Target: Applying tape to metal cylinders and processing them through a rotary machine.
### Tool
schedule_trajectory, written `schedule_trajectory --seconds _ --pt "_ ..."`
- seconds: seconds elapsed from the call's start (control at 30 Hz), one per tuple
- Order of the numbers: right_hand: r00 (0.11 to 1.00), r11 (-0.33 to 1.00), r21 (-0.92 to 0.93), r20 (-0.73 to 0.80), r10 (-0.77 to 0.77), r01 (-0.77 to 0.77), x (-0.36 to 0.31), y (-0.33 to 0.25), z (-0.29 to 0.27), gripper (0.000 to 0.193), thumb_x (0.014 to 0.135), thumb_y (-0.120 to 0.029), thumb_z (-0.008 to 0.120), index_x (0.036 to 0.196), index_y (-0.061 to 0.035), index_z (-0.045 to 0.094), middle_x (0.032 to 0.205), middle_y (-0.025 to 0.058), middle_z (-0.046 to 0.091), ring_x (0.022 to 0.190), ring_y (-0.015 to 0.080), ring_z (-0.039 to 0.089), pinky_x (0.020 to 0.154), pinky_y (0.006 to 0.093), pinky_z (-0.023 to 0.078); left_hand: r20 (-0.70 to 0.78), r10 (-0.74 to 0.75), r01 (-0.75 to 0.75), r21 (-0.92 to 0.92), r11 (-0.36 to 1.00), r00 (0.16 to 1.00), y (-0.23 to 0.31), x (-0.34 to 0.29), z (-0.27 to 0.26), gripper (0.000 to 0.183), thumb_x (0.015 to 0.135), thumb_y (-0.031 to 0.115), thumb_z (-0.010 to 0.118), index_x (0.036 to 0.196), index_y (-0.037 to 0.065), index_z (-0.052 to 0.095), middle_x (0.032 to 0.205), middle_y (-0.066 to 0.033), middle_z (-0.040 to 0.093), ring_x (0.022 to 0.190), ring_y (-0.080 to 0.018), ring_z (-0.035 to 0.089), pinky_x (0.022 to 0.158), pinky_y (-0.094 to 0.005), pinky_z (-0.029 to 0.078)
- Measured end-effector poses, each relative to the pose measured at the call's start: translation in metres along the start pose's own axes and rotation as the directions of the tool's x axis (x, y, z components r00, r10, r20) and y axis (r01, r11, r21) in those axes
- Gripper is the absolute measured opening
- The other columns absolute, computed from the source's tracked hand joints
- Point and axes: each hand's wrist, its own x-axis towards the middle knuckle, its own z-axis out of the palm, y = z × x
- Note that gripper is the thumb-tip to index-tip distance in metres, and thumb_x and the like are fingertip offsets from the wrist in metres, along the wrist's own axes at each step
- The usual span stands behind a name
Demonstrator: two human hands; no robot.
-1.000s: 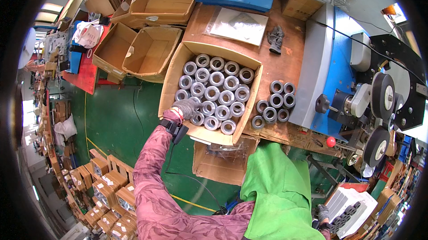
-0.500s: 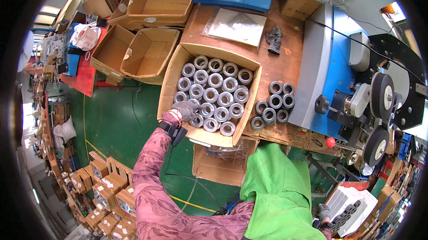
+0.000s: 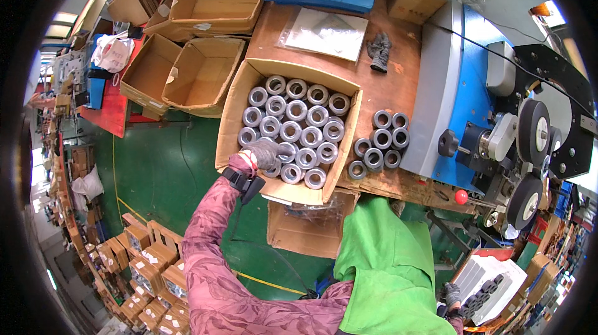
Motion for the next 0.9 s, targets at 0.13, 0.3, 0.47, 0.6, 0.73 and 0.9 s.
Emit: schedule_trajectory --seconds 0.13,0.3,0.47,0.6,0.73,0.9 --pt "0.997 0.997 -0.002 -0.005 -0.079 0.079 -0.004 0.003 -0.002 0.018 0.084 -0.023 0.053 0.09 -0.0065 0.058 0.067 0.0077 0.06 0.05 0.0201 0.058 0.045 0.0352 0.05 -0.229 0.227 -0.256 -0.108 0.961 0.947 0.016 0.006 -0.002 0.031 0.073 0.019 0.056 0.102 0.014 0.063 0.099 -0.0114 0.063 0.092 -0.0304 0.06 0.08 -0.04 0.047" --pt "0.996 0.995 -0.031 0.014 -0.093 0.093 -0.01 -0.007 0.001 0.018 0.084 -0.023 0.053 0.09 -0.0064 0.058 0.068 0.0086 0.061 0.05 0.0209 0.059 0.044 0.0354 0.051 -0.255 0.223 -0.264 -0.139 0.954 0.941 0.017 0.003 -0.022 0.031 0.072 0.018 0.056 0.103 0.015 0.063 0.098 -0.012 0.063 0.091 -0.0307 0.06 0.079 -0.0398 0.047" --pt "0.974 0.966 -0.127 0.055 -0.22 0.226 -0.005 0.005 -0.003 0.017 0.084 -0.023 0.053 0.089 -0.0064 0.057 0.068 0.0094 0.062 0.05 0.0218 0.06 0.043 0.0357 0.051 -0.285 0.249 -0.298 -0.142 0.944 0.926 0.019 0.01 -0.043 0.033 0.072 0.017 0.055 0.104 0.017 0.063 0.097 -0.0127 0.063 0.09 -0.0311 0.06 0.078 -0.0397 0.047" --pt "0.971 0.963 -0.137 0.097 -0.218 0.23 -0.016 -0.015 0.009 0.017 0.084 -0.022 0.053 0.088 -0.0061 0.057 0.067 0.009 0.061 0.049 0.0217 0.06 0.043 0.0353 0.051 -0.295 0.257 -0.309 -0.146 0.94 0.921 0.018 0.016 -0.051 0.034 0.072 0.016 0.055 0.105 0.017 0.062 0.097 -0.0132 0.063 0.089 -0.0313 0.06 0.077 -0.0396 0.047" --pt "0.998 0.997 0.049 0.021 0.055 -0.056 -0.021 -0.02 0.013 0.017 0.084 -0.022 0.054 0.088 -0.0056 0.057 0.065 0.0073 0.06 0.049 0.0206 0.059 0.044 0.034 0.051 -0.297 0.262 -0.314 -0.14 0.939 0.918 0.02 0.018 -0.058 0.035 0.072 0.015 0.054 0.106 0.018 0.062 0.096 -0.0137 0.063 0.089 -0.0316 0.06 0.077 -0.0395 0.047" --pt "1.0 1.0 -0.011 0.004 0.017 -0.017 -0.014 -0.006 0.01 0.017 0.084 -0.022 0.054 0.088 -0.0058 0.057 0.065 0.0052 0.058 0.051 0.017 0.057 0.048 0.0315 0.05 -0.256 0.238 -0.27 -0.096 0.958 0.937 0.037 0.005 -0.061 0.036 0.072 0.014 0.054 0.107 0.02 0.062 0.095 -0.0143 0.063 0.088 -0.032 0.06 0.076 -0.0394 0.047"
